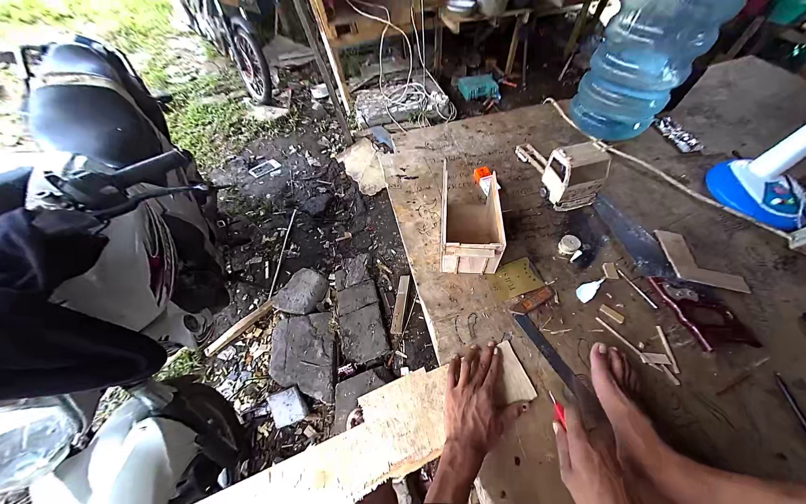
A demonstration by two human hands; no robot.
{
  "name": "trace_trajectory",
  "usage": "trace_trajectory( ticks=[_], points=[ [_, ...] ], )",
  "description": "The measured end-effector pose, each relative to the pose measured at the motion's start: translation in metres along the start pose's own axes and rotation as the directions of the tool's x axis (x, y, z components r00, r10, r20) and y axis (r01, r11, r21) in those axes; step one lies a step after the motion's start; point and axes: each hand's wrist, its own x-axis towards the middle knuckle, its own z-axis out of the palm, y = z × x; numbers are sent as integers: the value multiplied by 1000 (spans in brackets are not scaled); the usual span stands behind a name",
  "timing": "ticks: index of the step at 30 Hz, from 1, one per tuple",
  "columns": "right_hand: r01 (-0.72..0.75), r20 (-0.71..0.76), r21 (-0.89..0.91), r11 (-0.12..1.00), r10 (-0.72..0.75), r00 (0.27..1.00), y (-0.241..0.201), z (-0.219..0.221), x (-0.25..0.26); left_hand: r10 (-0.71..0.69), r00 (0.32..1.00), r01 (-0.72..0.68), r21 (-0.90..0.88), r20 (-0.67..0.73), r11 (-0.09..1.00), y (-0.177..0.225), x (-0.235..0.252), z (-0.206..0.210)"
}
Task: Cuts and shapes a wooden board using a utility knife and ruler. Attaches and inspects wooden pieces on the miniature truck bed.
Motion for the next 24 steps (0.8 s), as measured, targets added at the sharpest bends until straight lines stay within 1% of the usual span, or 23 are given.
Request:
trace_trajectory(
  ticks=[1,2,4,5,7,11,14,16,20,24],
  points=[
    [1,-40,-2,1000,-1,999,-3,-3,13,5,1000,-5,-3,8,1000,1,-2,1],
    [-14,-6,-6,1000,14,1000,-10,-8,27,13,1000,-13,-4,9,1000,0,-5,2],
    [-88,222,6,996,85,971,-34,-30,51,29,999,-29,-1,-16,1000,-3,-7,3],
    [-107,288,11,994,99,952,-39,-34,64,30,999,-30,0,-31,1000,-3,-5,3],
    [-125,353,29,992,107,930,-40,-28,81,32,999,-32,6,-44,999,-3,-6,4],
    [-128,367,27,991,109,924,-45,-16,89,43,997,-41,34,-66,999,-4,-8,7],
    [-102,366,18,995,88,926,-47,-14,93,45,996,-44,18,-72,999,-5,-8,9],
    [-82,359,11,997,73,930,-46,-12,94,52,993,-49,27,-103,998,-6,-9,11],
    [-62,367,-34,998,70,928,-48,-14,93,49,996,-47,22,-72,999,-4,-9,9],
    [-64,365,-35,997,73,928,-50,-15,92,47,996,-45,25,-77,999,-4,-10,9]
  ],
)
